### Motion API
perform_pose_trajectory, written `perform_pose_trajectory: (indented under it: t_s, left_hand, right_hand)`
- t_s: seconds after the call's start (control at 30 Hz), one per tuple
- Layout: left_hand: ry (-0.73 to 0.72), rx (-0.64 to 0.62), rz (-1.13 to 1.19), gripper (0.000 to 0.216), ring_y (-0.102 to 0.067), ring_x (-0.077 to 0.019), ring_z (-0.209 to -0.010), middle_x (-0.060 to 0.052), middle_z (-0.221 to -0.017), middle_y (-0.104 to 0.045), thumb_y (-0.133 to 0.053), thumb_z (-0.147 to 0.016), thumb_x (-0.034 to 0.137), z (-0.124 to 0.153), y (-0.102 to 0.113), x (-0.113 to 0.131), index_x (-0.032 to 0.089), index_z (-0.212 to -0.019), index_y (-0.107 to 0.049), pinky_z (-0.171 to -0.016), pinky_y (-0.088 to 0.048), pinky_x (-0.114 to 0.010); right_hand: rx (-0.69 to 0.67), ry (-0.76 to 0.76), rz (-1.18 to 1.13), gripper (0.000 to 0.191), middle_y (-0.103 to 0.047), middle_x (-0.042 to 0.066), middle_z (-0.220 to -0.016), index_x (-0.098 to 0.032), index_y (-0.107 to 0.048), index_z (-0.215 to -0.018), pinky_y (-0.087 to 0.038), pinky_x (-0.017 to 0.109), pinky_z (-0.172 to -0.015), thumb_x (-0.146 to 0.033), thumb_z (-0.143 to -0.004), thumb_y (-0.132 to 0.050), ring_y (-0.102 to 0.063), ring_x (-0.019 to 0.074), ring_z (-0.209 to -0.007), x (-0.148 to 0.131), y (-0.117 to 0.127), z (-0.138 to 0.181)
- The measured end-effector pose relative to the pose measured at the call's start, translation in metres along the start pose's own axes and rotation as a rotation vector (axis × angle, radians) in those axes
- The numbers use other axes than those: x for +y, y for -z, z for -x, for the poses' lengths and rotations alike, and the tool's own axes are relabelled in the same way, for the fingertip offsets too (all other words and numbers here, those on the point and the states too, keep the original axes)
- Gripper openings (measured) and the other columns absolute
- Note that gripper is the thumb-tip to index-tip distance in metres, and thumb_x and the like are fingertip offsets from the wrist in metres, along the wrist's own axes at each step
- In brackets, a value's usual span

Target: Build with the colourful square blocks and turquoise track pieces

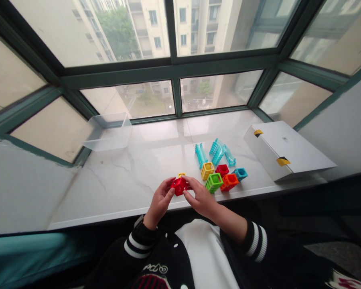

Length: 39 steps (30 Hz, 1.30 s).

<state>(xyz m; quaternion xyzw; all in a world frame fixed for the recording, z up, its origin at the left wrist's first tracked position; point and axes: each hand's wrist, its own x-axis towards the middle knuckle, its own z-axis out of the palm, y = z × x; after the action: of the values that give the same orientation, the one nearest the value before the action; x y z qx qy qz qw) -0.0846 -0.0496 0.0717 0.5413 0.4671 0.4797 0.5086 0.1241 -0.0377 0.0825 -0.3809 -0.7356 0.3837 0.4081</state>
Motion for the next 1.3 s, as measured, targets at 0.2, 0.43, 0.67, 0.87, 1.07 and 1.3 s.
perform_pose_trajectory:
  t_s: [0.2, 0.43, 0.67, 0.87, 1.07, 1.3]
  left_hand:
    - [0.108, 0.028, 0.138, 0.044, -0.068, -0.0295, -0.123, -0.013, -0.133, -0.072, -0.072, -0.095, 0.05, -0.003, -0.008, -0.006, 0.021, -0.129, -0.07, -0.105, -0.054, -0.043]
    - [0.127, 0.046, 0.212, 0.046, -0.07, -0.0243, -0.105, -0.011, -0.122, -0.073, -0.075, -0.093, 0.052, -0.001, -0.011, -0.008, 0.021, -0.127, -0.069, -0.089, -0.059, -0.036]
    - [0.126, 0.003, 0.262, 0.042, -0.069, -0.0184, -0.088, -0.003, -0.098, -0.071, -0.083, -0.085, 0.052, -0.001, -0.02, -0.004, 0.02, -0.104, -0.064, -0.078, -0.06, -0.031]
    - [0.141, -0.083, 0.274, 0.048, -0.07, -0.0251, -0.105, -0.01, -0.12, -0.07, -0.074, -0.092, 0.055, -0.001, -0.027, 0.002, 0.021, -0.125, -0.063, -0.088, -0.063, -0.039]
    - [0.117, -0.147, 0.246, 0.048, -0.071, -0.0261, -0.105, -0.011, -0.119, -0.072, -0.073, -0.093, 0.055, -0.014, -0.036, 0.018, 0.02, -0.125, -0.065, -0.088, -0.062, -0.04]
    - [0.056, -0.21, 0.18, 0.043, -0.071, -0.0238, -0.103, -0.009, -0.113, -0.072, -0.073, -0.094, 0.051, -0.032, -0.06, 0.038, 0.022, -0.124, -0.061, -0.09, -0.06, -0.038]
  right_hand:
    - [0.014, 0.026, 0.035, 0.046, -0.061, 0.012, -0.145, -0.029, -0.051, -0.152, -0.059, 0.047, -0.108, -0.028, -0.106, -0.054, -0.06, 0.0265, -0.135, -0.003, 0.005, -0.001]
    - [-0.027, 0.147, 0.175, 0.066, -0.057, 0.014, -0.152, -0.03, -0.044, -0.159, -0.048, 0.053, -0.119, -0.03, -0.098, -0.07, -0.054, 0.0307, -0.143, -0.01, 0.009, 0.0]
    - [0.013, 0.175, 0.206, 0.064, -0.066, 0.012, -0.142, -0.031, -0.047, -0.156, -0.054, 0.051, -0.11, -0.026, -0.097, -0.071, -0.063, 0.03, -0.13, -0.008, 0.009, -0.001]
    - [-0.045, 0.225, 0.207, 0.068, -0.068, 0.01, -0.138, -0.032, -0.048, -0.155, -0.054, 0.052, -0.109, -0.014, -0.093, -0.067, -0.065, 0.0292, -0.126, -0.02, 0.03, -0.004]
    - [-0.007, 0.286, 0.25, 0.062, -0.064, 0.011, -0.144, -0.034, -0.045, -0.158, -0.054, 0.049, -0.111, -0.023, -0.101, -0.066, -0.062, 0.0286, -0.132, -0.028, 0.054, -0.003]
    - [0.122, 0.246, 0.347, 0.068, -0.061, 0.012, -0.143, -0.036, -0.033, -0.165, -0.053, 0.054, -0.112, -0.027, -0.104, -0.061, -0.059, 0.0317, -0.132, -0.018, 0.072, 0.007]
